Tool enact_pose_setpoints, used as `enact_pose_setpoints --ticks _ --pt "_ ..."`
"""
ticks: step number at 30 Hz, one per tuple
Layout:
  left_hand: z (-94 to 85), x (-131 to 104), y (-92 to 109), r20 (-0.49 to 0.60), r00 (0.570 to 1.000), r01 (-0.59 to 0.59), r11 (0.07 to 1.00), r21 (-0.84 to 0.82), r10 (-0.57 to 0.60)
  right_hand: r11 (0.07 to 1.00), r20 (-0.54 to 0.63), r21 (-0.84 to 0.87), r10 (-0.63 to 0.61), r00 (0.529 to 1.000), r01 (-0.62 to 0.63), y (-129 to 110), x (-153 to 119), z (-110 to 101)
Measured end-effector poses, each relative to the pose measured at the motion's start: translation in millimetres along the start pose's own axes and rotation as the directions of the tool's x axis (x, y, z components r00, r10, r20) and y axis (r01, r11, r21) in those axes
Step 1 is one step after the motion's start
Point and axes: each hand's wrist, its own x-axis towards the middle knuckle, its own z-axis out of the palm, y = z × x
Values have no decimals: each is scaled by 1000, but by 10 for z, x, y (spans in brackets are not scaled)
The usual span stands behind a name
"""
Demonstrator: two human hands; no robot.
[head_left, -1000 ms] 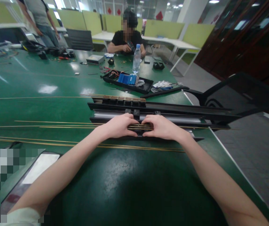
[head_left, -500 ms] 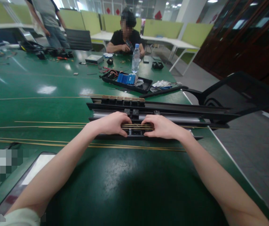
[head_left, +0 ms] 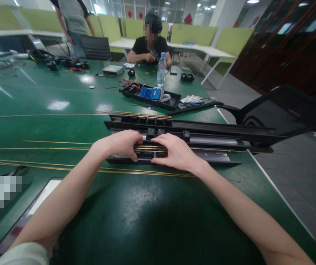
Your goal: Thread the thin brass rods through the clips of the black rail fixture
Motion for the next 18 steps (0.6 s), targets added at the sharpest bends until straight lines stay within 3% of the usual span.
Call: enact_pose_setpoints --ticks 4,12,18 --pt "-15 -1 -6 6 1000 -28 998 -49 28 1000 -3 1 26 1000 -26 -122 126 132" --pt "-45 -28 -31 25 997 73 997 29 -74 987 -11 149 67 998 -64 -82 175 184" --pt "-42 -24 -37 36 999 32 999 -25 -31 988 -2 95 120 993 -119 92 -25 -1"
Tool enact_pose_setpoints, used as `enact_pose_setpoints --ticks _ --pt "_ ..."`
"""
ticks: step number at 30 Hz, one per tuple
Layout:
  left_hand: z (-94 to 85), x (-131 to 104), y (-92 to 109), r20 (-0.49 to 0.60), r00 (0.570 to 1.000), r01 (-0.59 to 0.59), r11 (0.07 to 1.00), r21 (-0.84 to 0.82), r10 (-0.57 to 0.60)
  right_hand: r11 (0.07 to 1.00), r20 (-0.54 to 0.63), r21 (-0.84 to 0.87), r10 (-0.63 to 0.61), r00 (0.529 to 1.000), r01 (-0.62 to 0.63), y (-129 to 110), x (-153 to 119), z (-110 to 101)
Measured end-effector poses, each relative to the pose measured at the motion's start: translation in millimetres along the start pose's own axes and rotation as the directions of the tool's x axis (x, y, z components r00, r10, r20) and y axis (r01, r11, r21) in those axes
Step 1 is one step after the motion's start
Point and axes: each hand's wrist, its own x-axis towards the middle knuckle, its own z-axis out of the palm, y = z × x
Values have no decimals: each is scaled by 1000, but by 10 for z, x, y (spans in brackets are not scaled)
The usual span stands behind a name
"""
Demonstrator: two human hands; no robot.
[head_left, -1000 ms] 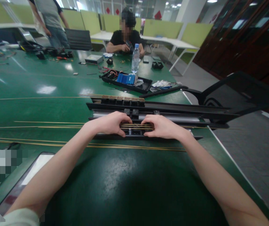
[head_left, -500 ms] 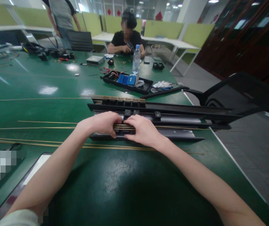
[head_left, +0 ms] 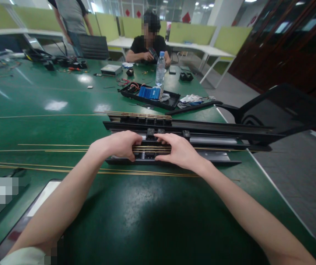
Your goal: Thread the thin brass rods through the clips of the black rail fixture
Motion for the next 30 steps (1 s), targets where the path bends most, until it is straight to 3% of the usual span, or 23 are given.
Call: enact_pose_setpoints --ticks 7,10,15,25,30 --pt "-10 -6 12 37 997 62 998 -3 -62 995 75 21 100 992 -101 336 -327 -314" --pt "-5 6 76 19 999 45 999 -19 -44 995 60 40 92 994 -94 343 -371 -320" --pt "42 51 234 -127 988 -90 996 -26 86 990 46 76 115 992 -118 310 -400 -302" --pt "80 121 247 -125 986 -111 994 -5 110 981 39 101 161 986 -165 325 -447 -309" --pt "83 105 276 -148 983 -115 993 -19 111 987 17 118 105 994 -106 330 -442 -367"
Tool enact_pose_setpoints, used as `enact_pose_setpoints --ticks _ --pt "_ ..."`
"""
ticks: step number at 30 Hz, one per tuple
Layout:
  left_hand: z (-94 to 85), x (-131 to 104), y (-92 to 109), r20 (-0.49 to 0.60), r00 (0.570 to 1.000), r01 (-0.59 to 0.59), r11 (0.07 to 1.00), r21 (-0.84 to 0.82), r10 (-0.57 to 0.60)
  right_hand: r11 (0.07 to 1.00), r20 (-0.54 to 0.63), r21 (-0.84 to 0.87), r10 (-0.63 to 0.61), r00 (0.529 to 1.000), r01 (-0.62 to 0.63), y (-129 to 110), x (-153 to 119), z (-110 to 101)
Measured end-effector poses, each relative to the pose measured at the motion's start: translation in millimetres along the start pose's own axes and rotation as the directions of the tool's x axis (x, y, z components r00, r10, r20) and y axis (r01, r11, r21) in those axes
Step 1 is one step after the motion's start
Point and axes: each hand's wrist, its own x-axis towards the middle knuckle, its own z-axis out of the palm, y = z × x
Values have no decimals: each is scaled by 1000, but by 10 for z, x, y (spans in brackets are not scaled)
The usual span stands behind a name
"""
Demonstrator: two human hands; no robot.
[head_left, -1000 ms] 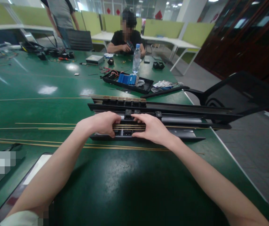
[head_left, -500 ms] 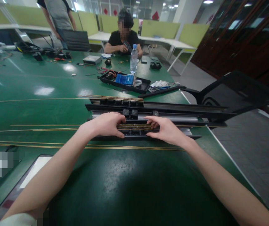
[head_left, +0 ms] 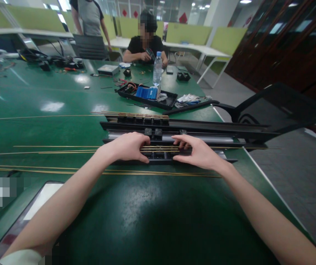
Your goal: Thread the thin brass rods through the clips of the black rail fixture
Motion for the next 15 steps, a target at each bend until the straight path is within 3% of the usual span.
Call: enact_pose_setpoints --ticks 7,11,15 --pt "128 96 101 -114 991 -73 997 0 73 998 -98 36 -52 994 56 11 94 -141" --pt "190 146 141 -126 986 -104 995 11 104 995 -87 55 -76 993 81 -39 184 -222" --pt "200 167 154 -122 986 -113 993 32 116 985 -24 90 -146 989 148 -129 301 -170"
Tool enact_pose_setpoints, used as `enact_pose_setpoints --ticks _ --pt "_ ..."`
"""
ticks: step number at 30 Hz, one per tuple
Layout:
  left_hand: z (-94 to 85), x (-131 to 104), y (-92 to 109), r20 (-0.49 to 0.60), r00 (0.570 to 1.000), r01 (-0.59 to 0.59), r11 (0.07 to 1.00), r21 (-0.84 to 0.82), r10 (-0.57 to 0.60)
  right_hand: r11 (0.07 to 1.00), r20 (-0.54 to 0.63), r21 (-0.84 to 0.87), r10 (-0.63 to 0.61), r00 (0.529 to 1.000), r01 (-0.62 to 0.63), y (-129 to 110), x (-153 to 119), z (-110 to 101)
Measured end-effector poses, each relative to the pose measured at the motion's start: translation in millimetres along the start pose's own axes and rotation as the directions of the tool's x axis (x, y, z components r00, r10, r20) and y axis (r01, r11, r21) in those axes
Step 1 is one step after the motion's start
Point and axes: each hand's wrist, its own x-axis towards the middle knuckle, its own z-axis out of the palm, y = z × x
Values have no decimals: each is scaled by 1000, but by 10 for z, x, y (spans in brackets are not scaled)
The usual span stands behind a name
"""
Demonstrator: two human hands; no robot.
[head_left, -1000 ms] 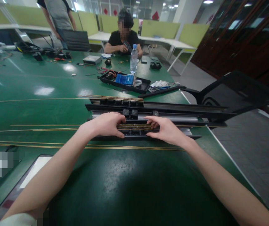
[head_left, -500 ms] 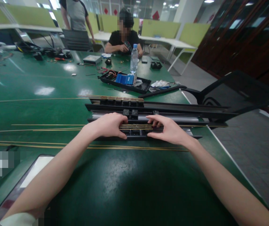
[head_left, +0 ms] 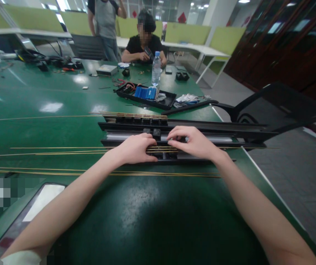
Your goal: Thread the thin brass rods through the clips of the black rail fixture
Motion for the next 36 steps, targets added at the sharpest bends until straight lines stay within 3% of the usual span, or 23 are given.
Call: enact_pose_setpoints --ticks 11,36 --pt "-4 25 -22 19 999 26 1000 -16 -26 990 103 -138 29 994 -15 75 113 176" --pt "21 23 -45 11 999 40 998 -58 -40 990 69 -120 86 994 -78 89 118 251"
